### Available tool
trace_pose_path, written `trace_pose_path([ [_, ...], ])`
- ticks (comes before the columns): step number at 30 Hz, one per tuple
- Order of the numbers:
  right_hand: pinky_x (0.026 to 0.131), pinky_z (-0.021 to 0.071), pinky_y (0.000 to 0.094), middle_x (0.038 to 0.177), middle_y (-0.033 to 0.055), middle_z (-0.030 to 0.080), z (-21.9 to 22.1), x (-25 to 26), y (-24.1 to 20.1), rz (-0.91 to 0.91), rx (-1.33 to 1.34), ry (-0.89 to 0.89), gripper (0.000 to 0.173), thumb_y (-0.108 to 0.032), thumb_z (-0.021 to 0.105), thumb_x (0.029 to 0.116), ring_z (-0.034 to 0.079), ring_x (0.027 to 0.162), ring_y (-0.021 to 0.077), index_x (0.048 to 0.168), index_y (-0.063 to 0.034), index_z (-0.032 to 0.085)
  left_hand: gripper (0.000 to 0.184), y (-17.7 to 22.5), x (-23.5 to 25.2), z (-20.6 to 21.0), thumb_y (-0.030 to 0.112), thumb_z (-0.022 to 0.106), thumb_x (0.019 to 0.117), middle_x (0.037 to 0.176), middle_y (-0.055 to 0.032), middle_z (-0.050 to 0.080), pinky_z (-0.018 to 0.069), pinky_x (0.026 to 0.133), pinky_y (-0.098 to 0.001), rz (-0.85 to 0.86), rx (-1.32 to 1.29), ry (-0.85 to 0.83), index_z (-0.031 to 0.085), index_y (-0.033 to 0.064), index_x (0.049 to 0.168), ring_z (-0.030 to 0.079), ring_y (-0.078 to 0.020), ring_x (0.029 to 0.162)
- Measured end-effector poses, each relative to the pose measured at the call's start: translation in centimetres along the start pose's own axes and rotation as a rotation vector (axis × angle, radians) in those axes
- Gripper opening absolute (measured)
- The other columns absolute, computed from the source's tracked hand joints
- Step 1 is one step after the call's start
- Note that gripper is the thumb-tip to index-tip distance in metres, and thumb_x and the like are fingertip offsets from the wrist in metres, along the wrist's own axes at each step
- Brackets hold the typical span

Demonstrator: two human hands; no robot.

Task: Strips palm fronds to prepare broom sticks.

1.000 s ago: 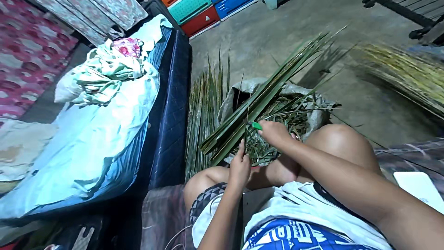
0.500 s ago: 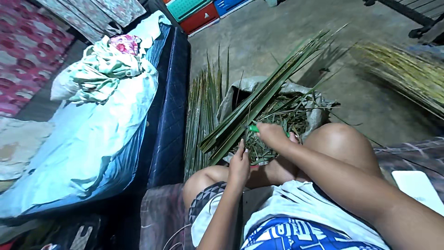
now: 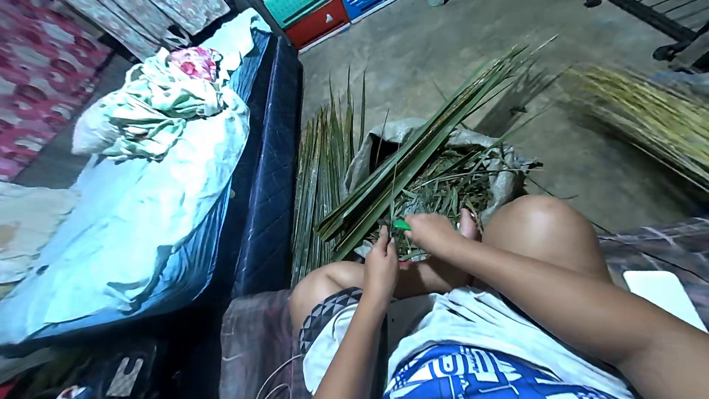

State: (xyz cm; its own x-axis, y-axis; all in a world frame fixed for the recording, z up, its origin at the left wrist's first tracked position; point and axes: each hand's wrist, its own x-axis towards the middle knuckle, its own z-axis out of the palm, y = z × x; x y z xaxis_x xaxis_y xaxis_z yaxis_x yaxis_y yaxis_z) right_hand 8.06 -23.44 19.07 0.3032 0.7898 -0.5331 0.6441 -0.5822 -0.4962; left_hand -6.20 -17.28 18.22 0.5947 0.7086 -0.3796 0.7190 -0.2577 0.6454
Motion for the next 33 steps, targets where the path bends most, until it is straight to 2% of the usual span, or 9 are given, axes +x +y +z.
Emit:
trace_pose_path([
  [7, 0.093, 0.0512, 0.0621, 0.122, 0.0253, 0.068, -1.1, 2.4, 0.6, 0.097, 0.006, 0.154, 0.033, -0.025, 0.051, 0.1082, 0.065, 0.118, 0.0440, 0.128, -0.0007, 0.062, 0.049, 0.5, -0.1, 0.0, 0.019, 0.037, 0.1117, 0.099, -0.0158, 0.069, 0.0529, 0.081, -0.0399, 0.033, 0.041, -0.004, 0.037, 0.0104, 0.159, 0.064, -0.0215, 0.080],
  [12, 0.094, 0.0511, 0.0619, 0.122, 0.0244, 0.068, -1.3, 2.3, 0.9, 0.160, 0.063, 0.182, 0.034, -0.027, 0.050, 0.1090, 0.065, 0.118, 0.0435, 0.130, -0.0021, 0.061, 0.049, 1.0, -0.3, -0.2, 0.018, 0.037, 0.1114, 0.101, -0.0162, 0.070, 0.0528, 0.081, -0.0403, 0.049, 0.060, -0.016, 0.037, 0.0112, 0.160, 0.065, -0.0223, 0.081],
  [15, 0.091, 0.0516, 0.0641, 0.118, 0.0248, 0.070, -2.1, 3.2, 2.8, 0.205, 0.131, 0.276, 0.031, -0.025, 0.053, 0.1077, 0.067, 0.113, 0.0446, 0.125, -0.0012, 0.064, 0.049, 1.2, -0.8, -0.2, 0.019, 0.037, 0.1112, 0.103, -0.0161, 0.070, 0.0532, 0.082, -0.0409, 0.044, 0.044, -0.030, 0.037, 0.0121, 0.160, 0.065, -0.0224, 0.083],
  [18, 0.089, 0.0512, 0.0629, 0.113, 0.0241, 0.070, -2.8, 2.9, 3.3, 0.134, 0.154, 0.239, 0.031, -0.027, 0.054, 0.1067, 0.067, 0.111, 0.0429, 0.119, -0.0012, 0.066, 0.048, 0.7, -0.6, -0.5, 0.020, 0.037, 0.1122, 0.097, -0.0140, 0.069, 0.0525, 0.075, -0.0377, 0.024, -0.024, -0.009, 0.037, 0.0135, 0.160, 0.062, -0.0187, 0.074],
  [21, 0.090, 0.0490, 0.0627, 0.110, 0.0247, 0.067, -1.2, 1.1, 2.0, -0.056, 0.186, 0.067, 0.033, -0.027, 0.050, 0.1072, 0.065, 0.107, 0.0419, 0.116, 0.0005, 0.065, 0.046, 0.3, 0.0, -1.0, 0.020, 0.038, 0.1122, 0.079, -0.0067, 0.063, 0.0387, 0.049, -0.0284, 0.009, -0.191, 0.017, 0.040, 0.0103, 0.158, 0.045, -0.0101, 0.051],
  [24, 0.086, 0.0486, 0.0605, 0.106, 0.0236, 0.066, 0.6, -0.6, 0.4, -0.157, 0.193, -0.035, 0.032, -0.026, 0.048, 0.1077, 0.065, 0.102, 0.0399, 0.114, 0.0008, 0.064, 0.042, 0.0, 0.3, -1.4, 0.013, 0.037, 0.1111, 0.076, -0.0037, 0.061, 0.0317, 0.040, -0.0214, -0.030, -0.461, -0.008, 0.045, 0.0024, 0.151, 0.038, -0.0047, 0.044],
  [26, 0.090, 0.0486, 0.0613, 0.112, 0.0251, 0.067, 0.6, -0.8, 0.0, -0.145, 0.151, -0.021, 0.032, -0.025, 0.049, 0.1080, 0.065, 0.109, 0.0415, 0.118, 0.0015, 0.063, 0.037, 0.2, 0.2, -1.5, 0.012, 0.036, 0.1115, 0.071, -0.0025, 0.059, 0.0304, 0.036, -0.0182, -0.067, -0.589, -0.037, 0.046, -0.0014, 0.144, 0.036, -0.0023, 0.040],
  [30, 0.095, 0.0489, 0.0640, 0.122, 0.0269, 0.067, -0.6, 1.1, 0.8, -0.042, 0.060, 0.100, 0.033, -0.024, 0.050, 0.1077, 0.064, 0.117, 0.0450, 0.126, 0.0010, 0.063, 0.043, 0.1, 0.0, -1.7, 0.014, 0.035, 0.1124, 0.069, -0.0017, 0.057, 0.0322, 0.035, -0.0188, -0.095, -0.650, -0.098, 0.040, 0.0032, 0.153, 0.036, -0.0031, 0.040],
  [33, 0.092, 0.0502, 0.0636, 0.118, 0.0250, 0.069, -1.8, 2.8, 2.0, 0.076, 0.124, 0.217, 0.032, -0.025, 0.052, 0.1081, 0.066, 0.114, 0.0439, 0.124, -0.0007, 0.064, 0.044, 0.4, -0.2, -1.6, 0.014, 0.035, 0.1124, 0.069, -0.0018, 0.056, 0.0318, 0.035, -0.0186, -0.082, -0.671, -0.130, 0.039, 0.0062, 0.156, 0.035, -0.0030, 0.039],
])
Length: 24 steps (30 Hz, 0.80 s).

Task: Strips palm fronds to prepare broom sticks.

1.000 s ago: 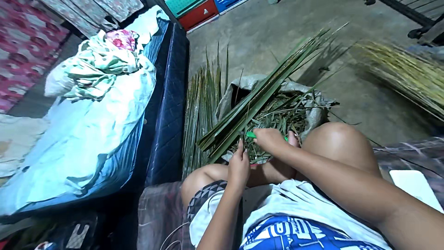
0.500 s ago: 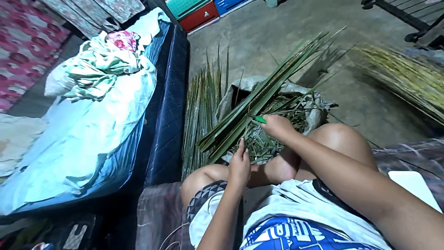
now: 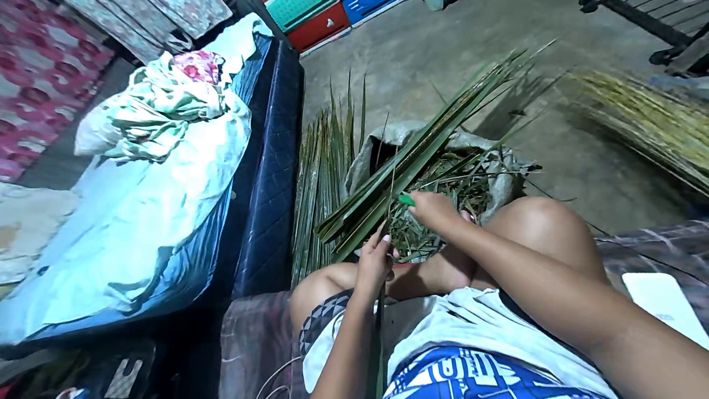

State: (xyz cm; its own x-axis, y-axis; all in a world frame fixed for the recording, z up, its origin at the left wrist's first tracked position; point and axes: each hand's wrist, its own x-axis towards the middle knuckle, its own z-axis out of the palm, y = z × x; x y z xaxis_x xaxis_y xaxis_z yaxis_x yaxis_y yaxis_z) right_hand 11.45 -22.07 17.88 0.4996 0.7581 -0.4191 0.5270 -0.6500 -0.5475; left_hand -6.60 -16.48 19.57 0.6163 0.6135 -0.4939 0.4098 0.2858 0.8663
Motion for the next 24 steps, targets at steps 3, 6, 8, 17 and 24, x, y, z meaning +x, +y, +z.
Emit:
trace_pose_path([
  [3, 0.087, 0.0513, 0.0621, 0.110, 0.0230, 0.071, -0.5, 0.5, 0.7, 0.036, 0.073, 0.080, 0.028, -0.026, 0.054, 0.1071, 0.068, 0.108, 0.0421, 0.118, -0.0026, 0.066, 0.045, 0.0, -0.1, 0.1, 0.014, 0.035, 0.1122, 0.069, -0.0022, 0.056, 0.0320, 0.036, -0.0187, 0.012, -0.006, -0.013, 0.037, 0.0058, 0.157, 0.036, -0.0034, 0.040],
  [6, 0.090, 0.0501, 0.0623, 0.111, 0.0244, 0.069, -0.2, -1.5, 0.0, -0.097, 0.072, -0.033, 0.031, -0.025, 0.052, 0.1066, 0.067, 0.108, 0.0424, 0.119, -0.0006, 0.065, 0.044, -0.2, 0.1, 0.0, 0.013, 0.034, 0.1124, 0.069, -0.0019, 0.056, 0.0320, 0.035, -0.0184, 0.013, -0.024, -0.002, 0.038, 0.0046, 0.156, 0.035, -0.0031, 0.039],
  [8, 0.090, 0.0491, 0.0623, 0.112, 0.0252, 0.068, 0.7, -2.9, -0.5, -0.208, 0.025, -0.131, 0.030, -0.024, 0.050, 0.1065, 0.066, 0.109, 0.0429, 0.119, 0.0006, 0.064, 0.038, -0.1, 0.1, 0.0, 0.013, 0.033, 0.1125, 0.068, -0.0016, 0.056, 0.0319, 0.035, -0.0171, 0.020, -0.043, 0.004, 0.043, 0.0000, 0.147, 0.035, -0.0018, 0.039],
  [17, 0.081, 0.0506, 0.0623, 0.098, 0.0242, 0.068, -1.4, 0.9, 2.1, 0.065, 0.271, 0.153, 0.032, -0.029, 0.052, 0.1090, 0.067, 0.095, 0.0419, 0.112, -0.0004, 0.065, 0.045, 0.0, -0.8, 0.6, 0.012, 0.037, 0.1116, 0.072, -0.0021, 0.058, 0.0315, 0.037, -0.0189, 0.015, 0.047, -0.029, 0.038, 0.0065, 0.157, 0.036, -0.0034, 0.041],
  [24, 0.066, 0.0432, 0.0348, 0.087, 0.0086, 0.054, 0.3, -0.1, 1.0, -0.040, 0.599, -0.157, 0.028, -0.028, 0.055, 0.1090, 0.047, 0.069, 0.0162, 0.120, -0.0023, 0.062, 0.065, -0.2, -0.8, 1.7, 0.017, 0.051, 0.1072, 0.100, -0.0133, 0.065, 0.0486, 0.053, -0.0325, -0.019, 0.540, -0.153, 0.021, 0.0194, 0.165, 0.053, -0.0144, 0.055],
])
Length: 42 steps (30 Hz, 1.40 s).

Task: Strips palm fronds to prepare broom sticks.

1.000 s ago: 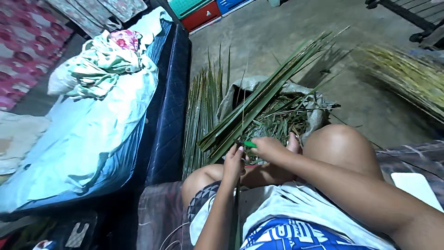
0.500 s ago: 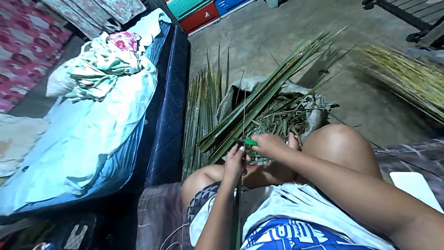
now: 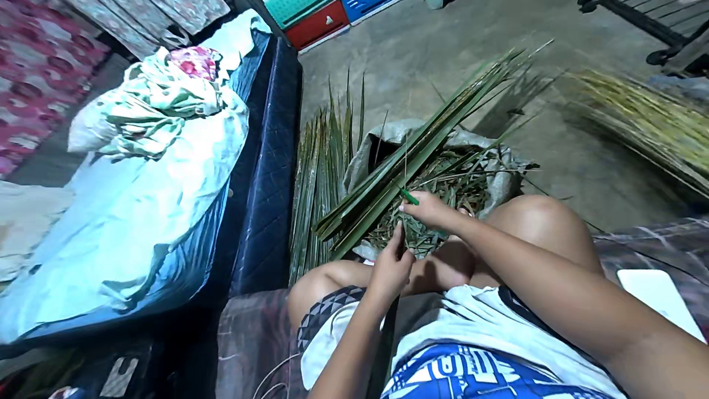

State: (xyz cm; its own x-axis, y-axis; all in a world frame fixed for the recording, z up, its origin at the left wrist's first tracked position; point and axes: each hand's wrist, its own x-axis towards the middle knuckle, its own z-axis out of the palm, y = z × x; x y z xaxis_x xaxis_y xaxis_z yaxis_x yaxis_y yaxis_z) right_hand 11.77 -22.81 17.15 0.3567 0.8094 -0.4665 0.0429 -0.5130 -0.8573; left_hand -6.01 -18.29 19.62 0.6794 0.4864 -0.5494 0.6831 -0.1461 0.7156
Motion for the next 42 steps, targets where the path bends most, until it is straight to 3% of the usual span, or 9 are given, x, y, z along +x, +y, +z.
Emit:
trace_pose_path([
  [3, 0.067, 0.0458, 0.0381, 0.088, 0.0110, 0.056, -1.2, 1.0, 0.8, 0.012, 0.076, 0.139, 0.027, -0.027, 0.054, 0.1098, 0.050, 0.070, 0.0191, 0.120, -0.0040, 0.063, 0.073, -0.2, -0.1, -0.1, 0.020, 0.054, 0.1058, 0.110, -0.0157, 0.066, 0.0553, 0.060, -0.0367, -0.005, 0.129, -0.073, 0.014, 0.0242, 0.166, 0.061, -0.0180, 0.062],
  [7, 0.071, 0.0476, 0.0490, 0.093, 0.0188, 0.061, -2.3, 1.7, 0.9, 0.017, 0.083, 0.304, 0.032, -0.030, 0.051, 0.1109, 0.056, 0.077, 0.0288, 0.121, -0.0021, 0.063, 0.058, -0.8, 0.0, -0.2, 0.019, 0.046, 0.1092, 0.092, -0.0066, 0.067, 0.0446, 0.054, -0.0294, 0.058, 0.066, 0.006, 0.026, 0.0182, 0.164, 0.050, -0.0107, 0.056],
  [13, 0.084, 0.0484, 0.0554, 0.103, 0.0209, 0.064, 1.8, -2.4, -0.4, -0.030, -0.381, -0.135, 0.032, -0.026, 0.047, 0.1082, 0.063, 0.095, 0.0341, 0.117, -0.0001, 0.063, 0.047, -1.6, 1.4, -0.8, 0.017, 0.037, 0.1117, 0.087, -0.0075, 0.065, 0.0387, 0.049, -0.0284, 0.031, -0.050, 0.173, 0.038, 0.0091, 0.158, 0.044, -0.0098, 0.052],
  [17, 0.091, 0.0499, 0.0623, 0.115, 0.0255, 0.067, 3.8, -4.5, -1.2, -0.080, -0.629, -0.142, 0.033, -0.027, 0.049, 0.1082, 0.066, 0.111, 0.0433, 0.123, 0.0009, 0.061, 0.036, -1.4, 1.5, -1.1, 0.011, 0.037, 0.1083, 0.082, -0.0053, 0.062, 0.0384, 0.049, -0.0271, -0.015, -0.085, 0.254, 0.055, 0.0006, 0.138, 0.043, -0.0079, 0.051],
  [22, 0.093, 0.0505, 0.0645, 0.121, 0.0273, 0.068, 2.0, -1.9, -1.5, 0.010, -0.722, 0.086, 0.034, -0.025, 0.051, 0.1087, 0.065, 0.116, 0.0467, 0.130, 0.0005, 0.061, 0.048, -1.1, 1.4, -0.6, 0.016, 0.034, 0.1122, 0.082, -0.0069, 0.062, 0.0348, 0.045, -0.0272, -0.005, -0.086, 0.204, 0.034, 0.0105, 0.160, 0.041, -0.0094, 0.049],
  [26, 0.087, 0.0528, 0.0648, 0.114, 0.0254, 0.071, -0.1, 0.0, -1.1, 0.069, -0.662, 0.279, 0.032, -0.026, 0.055, 0.1071, 0.069, 0.109, 0.0462, 0.127, -0.0021, 0.062, 0.050, -0.8, 1.1, -0.3, 0.016, 0.035, 0.1120, 0.078, -0.0063, 0.061, 0.0345, 0.044, -0.0268, 0.004, -0.092, 0.186, 0.031, 0.0133, 0.162, 0.040, -0.0093, 0.047],
  [34, 0.087, 0.0501, 0.0587, 0.109, 0.0229, 0.067, 3.8, -4.7, -1.5, -0.021, -0.553, -0.201, 0.033, -0.027, 0.047, 0.1086, 0.066, 0.104, 0.0384, 0.116, 0.0007, 0.064, 0.051, -1.1, 1.8, -1.1, 0.011, 0.034, 0.1093, 0.079, -0.0063, 0.058, 0.0366, 0.047, -0.0295, -0.040, -0.107, 0.246, 0.034, 0.0126, 0.161, 0.040, -0.0106, 0.050],
  [38, 0.095, 0.0492, 0.0636, 0.123, 0.0271, 0.067, 3.7, -3.5, -1.4, -0.014, -0.703, -0.083, 0.035, -0.025, 0.049, 0.1089, 0.064, 0.118, 0.0452, 0.129, 0.0011, 0.060, 0.040, -1.3, 2.0, -0.9, 0.015, 0.036, 0.1111, 0.081, -0.0061, 0.063, 0.0355, 0.046, -0.0257, -0.051, -0.099, 0.251, 0.048, 0.0047, 0.148, 0.043, -0.0082, 0.049],
  [42, 0.091, 0.0519, 0.0642, 0.122, 0.0259, 0.068, 2.1, -0.6, -1.5, 0.095, -0.741, 0.139, 0.032, -0.023, 0.051, 0.1087, 0.066, 0.116, 0.0464, 0.131, -0.0010, 0.060, 0.049, -0.7, 1.5, -0.7, 0.016, 0.035, 0.1124, 0.079, -0.0065, 0.061, 0.0325, 0.043, -0.0264, -0.055, -0.134, 0.204, 0.033, 0.0122, 0.161, 0.038, -0.0092, 0.046],
])
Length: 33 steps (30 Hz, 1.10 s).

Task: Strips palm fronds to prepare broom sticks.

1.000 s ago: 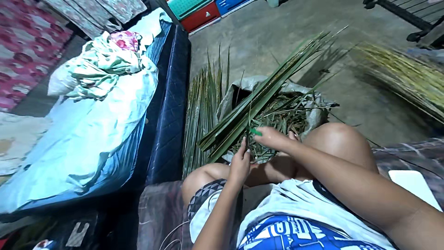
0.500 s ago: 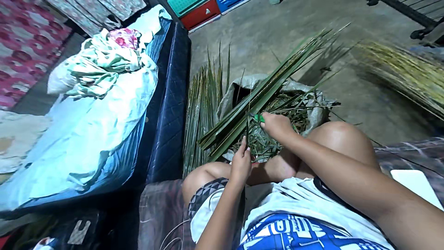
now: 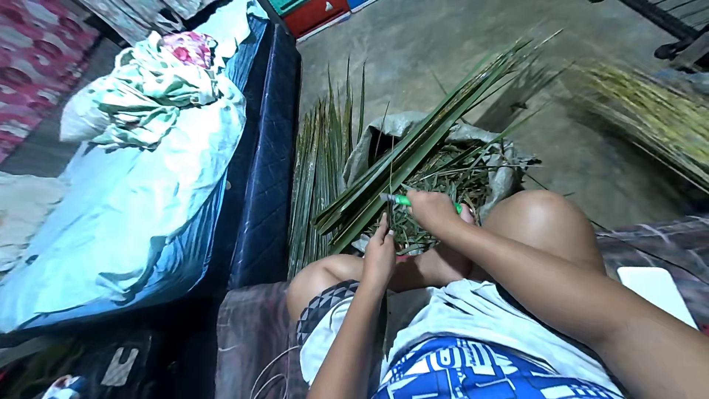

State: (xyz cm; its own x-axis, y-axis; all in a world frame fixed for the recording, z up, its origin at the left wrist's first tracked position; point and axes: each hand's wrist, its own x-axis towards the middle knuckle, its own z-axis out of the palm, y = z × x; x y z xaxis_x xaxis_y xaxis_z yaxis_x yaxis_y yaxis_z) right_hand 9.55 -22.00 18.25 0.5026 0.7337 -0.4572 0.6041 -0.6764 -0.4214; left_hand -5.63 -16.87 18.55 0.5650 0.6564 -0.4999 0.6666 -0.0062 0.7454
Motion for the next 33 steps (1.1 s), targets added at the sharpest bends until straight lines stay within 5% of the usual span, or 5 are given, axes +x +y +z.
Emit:
trace_pose_path([
  [4, 0.086, 0.0538, 0.0638, 0.113, 0.0254, 0.071, -0.8, 1.1, 1.3, 0.042, 0.067, 0.113, 0.031, -0.025, 0.057, 0.1067, 0.069, 0.107, 0.0464, 0.126, -0.0011, 0.062, 0.049, -0.1, -0.3, 0.2, 0.017, 0.035, 0.1123, 0.076, -0.0055, 0.059, 0.0335, 0.044, -0.0265, 0.007, 0.009, -0.014, 0.035, 0.0137, 0.161, 0.040, -0.0094, 0.047],
  [12, 0.087, 0.0496, 0.0573, 0.108, 0.0219, 0.066, 1.3, -4.3, -0.6, -0.217, 0.214, -0.278, 0.031, -0.025, 0.046, 0.1085, 0.065, 0.103, 0.0373, 0.116, 0.0000, 0.063, 0.050, 0.0, 0.0, -0.4, 0.009, 0.035, 0.1090, 0.080, -0.0054, 0.059, 0.0357, 0.045, -0.0272, -0.004, -0.011, 0.035, 0.039, 0.0133, 0.159, 0.040, -0.0091, 0.048],
  [16, 0.095, 0.0493, 0.0643, 0.124, 0.0269, 0.067, 0.6, -2.6, -0.2, -0.120, 0.031, -0.138, 0.035, -0.025, 0.049, 0.1087, 0.064, 0.118, 0.0456, 0.129, 0.0009, 0.061, 0.046, 0.0, -0.3, -0.2, 0.016, 0.035, 0.1123, 0.079, -0.0055, 0.061, 0.0336, 0.044, -0.0252, -0.015, -0.028, 0.008, 0.039, 0.0070, 0.157, 0.040, -0.0083, 0.048],
  [23, 0.083, 0.0539, 0.0634, 0.108, 0.0240, 0.071, -1.1, 0.9, 1.9, 0.057, 0.081, 0.155, 0.028, -0.025, 0.059, 0.1053, 0.070, 0.103, 0.0451, 0.120, -0.0024, 0.064, 0.048, 0.1, -1.2, 0.2, 0.017, 0.035, 0.1124, 0.075, -0.0039, 0.058, 0.0335, 0.043, -0.0256, 0.020, -0.034, -0.028, 0.035, 0.0132, 0.160, 0.040, -0.0084, 0.046],
  [33, 0.094, 0.0491, 0.0616, 0.120, 0.0255, 0.067, 0.6, -3.6, -0.5, -0.181, 0.088, -0.193, 0.035, -0.027, 0.048, 0.1090, 0.065, 0.116, 0.0428, 0.125, 0.0010, 0.062, 0.041, 0.0, -0.7, -0.3, 0.017, 0.036, 0.1120, 0.078, -0.0048, 0.062, 0.0354, 0.044, -0.0243, 0.037, 0.007, 0.034, 0.047, 0.0034, 0.149, 0.042, -0.0071, 0.048],
])
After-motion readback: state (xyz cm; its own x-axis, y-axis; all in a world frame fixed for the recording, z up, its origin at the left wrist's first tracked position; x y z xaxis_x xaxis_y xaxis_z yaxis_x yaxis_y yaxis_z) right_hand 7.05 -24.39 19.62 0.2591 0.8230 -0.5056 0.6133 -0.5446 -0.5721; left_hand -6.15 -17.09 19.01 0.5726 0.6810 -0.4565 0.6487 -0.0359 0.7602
